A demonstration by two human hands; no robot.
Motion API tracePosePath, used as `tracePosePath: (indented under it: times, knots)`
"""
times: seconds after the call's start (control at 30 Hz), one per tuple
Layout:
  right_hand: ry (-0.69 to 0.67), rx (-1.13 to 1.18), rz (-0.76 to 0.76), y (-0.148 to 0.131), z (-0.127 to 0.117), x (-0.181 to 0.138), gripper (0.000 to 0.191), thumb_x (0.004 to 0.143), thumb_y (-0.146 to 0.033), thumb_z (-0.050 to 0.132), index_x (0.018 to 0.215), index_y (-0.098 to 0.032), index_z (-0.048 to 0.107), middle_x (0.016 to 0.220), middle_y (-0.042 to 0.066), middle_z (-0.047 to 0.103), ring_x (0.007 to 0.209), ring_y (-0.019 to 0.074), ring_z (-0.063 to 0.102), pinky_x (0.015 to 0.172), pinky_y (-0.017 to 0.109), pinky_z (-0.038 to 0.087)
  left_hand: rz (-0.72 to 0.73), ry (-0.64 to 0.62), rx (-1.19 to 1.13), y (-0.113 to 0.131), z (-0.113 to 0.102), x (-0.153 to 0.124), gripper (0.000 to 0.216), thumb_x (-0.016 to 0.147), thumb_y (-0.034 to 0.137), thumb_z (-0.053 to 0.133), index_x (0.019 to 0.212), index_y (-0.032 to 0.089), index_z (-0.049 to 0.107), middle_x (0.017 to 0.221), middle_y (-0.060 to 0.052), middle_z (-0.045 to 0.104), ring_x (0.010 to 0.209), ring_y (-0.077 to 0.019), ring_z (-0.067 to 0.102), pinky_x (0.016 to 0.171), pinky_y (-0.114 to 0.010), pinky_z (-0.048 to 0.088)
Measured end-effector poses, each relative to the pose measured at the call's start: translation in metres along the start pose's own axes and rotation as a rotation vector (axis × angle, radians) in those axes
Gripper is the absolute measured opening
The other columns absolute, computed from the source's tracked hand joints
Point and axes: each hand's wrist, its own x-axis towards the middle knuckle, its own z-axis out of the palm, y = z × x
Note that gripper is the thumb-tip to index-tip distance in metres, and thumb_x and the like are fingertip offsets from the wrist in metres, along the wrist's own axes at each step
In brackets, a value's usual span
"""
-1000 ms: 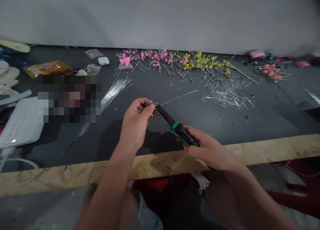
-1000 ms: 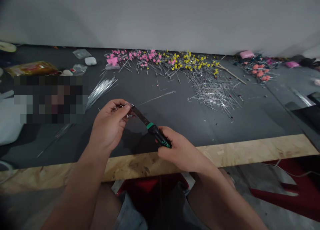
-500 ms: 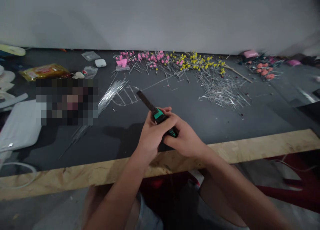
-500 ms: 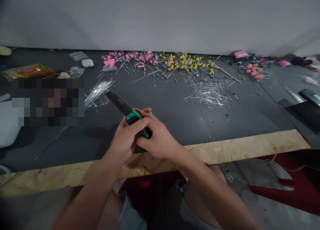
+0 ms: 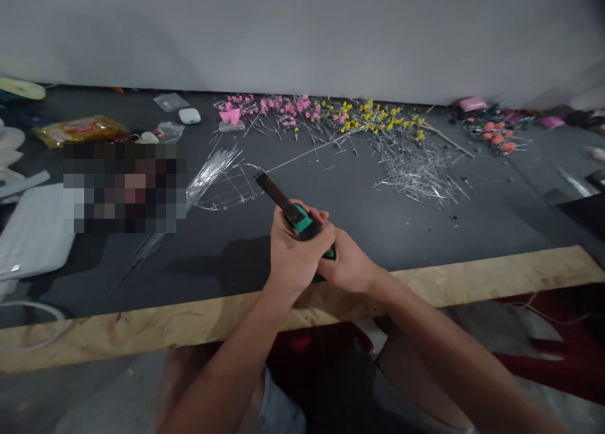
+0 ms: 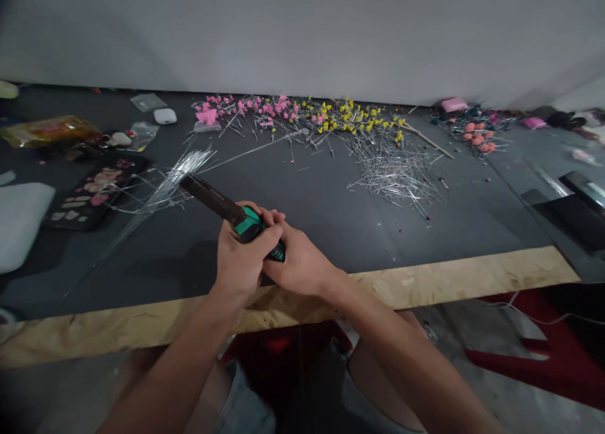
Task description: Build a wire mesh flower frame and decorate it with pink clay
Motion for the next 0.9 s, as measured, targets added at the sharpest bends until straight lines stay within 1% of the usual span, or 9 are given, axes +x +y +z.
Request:
tracePosePath:
  times: [0.13, 0.3, 0.43, 0.53, 0.63, 0.73, 0.8, 0.83, 0.9]
  knots:
    - [0.028, -0.019, -0.032, 0.009, 0.003, 0.005, 0.042, 0.073, -0.016, 0.056, 0.115, -0.015, 0.055, 0.112, 0.011, 0.063, 0.099, 0.0228, 0.059, 0.087, 0.038, 0.049, 0.038, 0.096, 0.044, -0.003, 0.005, 0.003, 0.029, 0.067, 0.010, 0.065, 0.082, 0.023, 0.045, 0.073, 0.007, 0.050, 0.073, -0.0091, 0.056, 0.075, -0.025, 0.049]
    - [0.098, 0.006, 0.046, 0.015, 0.010, 0.007, 0.045, 0.073, -0.015, 0.056, 0.117, -0.017, 0.055, 0.104, 0.009, 0.068, 0.092, 0.0229, 0.063, 0.081, 0.038, 0.051, 0.015, 0.212, 0.134, -0.004, 0.010, 0.008, 0.026, 0.063, 0.010, 0.063, 0.079, 0.022, 0.047, 0.069, 0.007, 0.050, 0.062, -0.0077, 0.050, 0.062, -0.023, 0.045]
    - [0.103, 0.076, 0.035, 0.014, 0.012, 0.007, 0.041, 0.072, -0.014, 0.056, 0.114, -0.019, 0.058, 0.107, 0.008, 0.068, 0.098, 0.0230, 0.062, 0.082, 0.037, 0.052, -0.038, 0.251, 0.147, 0.000, 0.013, 0.009, 0.028, 0.061, 0.010, 0.065, 0.079, 0.022, 0.047, 0.066, 0.008, 0.049, 0.059, -0.0072, 0.048, 0.060, -0.022, 0.043]
    - [0.074, 0.128, 0.062, 0.009, 0.012, 0.005, 0.038, 0.075, -0.014, 0.055, 0.112, -0.020, 0.058, 0.109, 0.007, 0.067, 0.098, 0.0218, 0.061, 0.083, 0.036, 0.051, -0.068, 0.210, 0.110, 0.002, 0.011, 0.007, 0.028, 0.064, 0.014, 0.069, 0.080, 0.022, 0.047, 0.066, 0.008, 0.049, 0.059, -0.0070, 0.049, 0.060, -0.022, 0.044]
    - [0.076, 0.197, 0.119, 0.002, 0.007, 0.001, 0.035, 0.079, -0.018, 0.057, 0.113, -0.021, 0.056, 0.113, 0.005, 0.063, 0.102, 0.0198, 0.058, 0.087, 0.034, 0.048, -0.142, 0.052, 0.030, 0.004, 0.000, 0.007, 0.035, 0.064, 0.025, 0.078, 0.085, 0.022, 0.049, 0.074, 0.005, 0.056, 0.071, -0.0101, 0.057, 0.069, -0.024, 0.048]
    - [0.082, 0.244, 0.211, -0.003, -0.005, -0.006, 0.045, 0.078, -0.022, 0.063, 0.119, -0.025, 0.046, 0.100, 0.001, 0.061, 0.089, 0.0150, 0.057, 0.078, 0.029, 0.047, -0.153, -0.087, -0.055, 0.005, -0.016, 0.013, 0.056, 0.058, 0.037, 0.084, 0.104, 0.025, 0.054, 0.107, -0.003, 0.062, 0.107, -0.0183, 0.057, 0.087, -0.029, 0.048]
    - [0.051, 0.243, 0.267, -0.004, -0.016, -0.012, 0.051, 0.078, -0.023, 0.065, 0.122, -0.028, 0.040, 0.094, -0.001, 0.059, 0.079, 0.0123, 0.054, 0.071, 0.026, 0.044, -0.066, -0.081, -0.101, 0.008, -0.028, 0.019, 0.060, 0.060, 0.045, 0.082, 0.111, 0.027, 0.055, 0.125, -0.005, 0.057, 0.123, -0.0211, 0.049, 0.095, -0.030, 0.045]
    - [0.036, 0.228, 0.291, -0.005, -0.022, -0.015, 0.050, 0.079, -0.024, 0.065, 0.121, -0.028, 0.039, 0.095, -0.001, 0.059, 0.079, 0.0119, 0.054, 0.071, 0.025, 0.043, -0.024, -0.026, -0.127, 0.011, -0.033, 0.023, 0.056, 0.065, 0.049, 0.078, 0.111, 0.027, 0.056, 0.128, -0.005, 0.056, 0.125, -0.0212, 0.048, 0.095, -0.030, 0.045]
    - [0.008, 0.191, 0.329, -0.005, -0.032, -0.021, 0.046, 0.081, -0.027, 0.065, 0.118, -0.028, 0.039, 0.103, 0.001, 0.060, 0.086, 0.0131, 0.054, 0.075, 0.026, 0.042, -0.024, 0.068, -0.180, 0.019, -0.042, 0.028, 0.047, 0.073, 0.053, 0.070, 0.110, 0.025, 0.059, 0.121, -0.006, 0.060, 0.115, -0.0205, 0.056, 0.089, -0.030, 0.049]
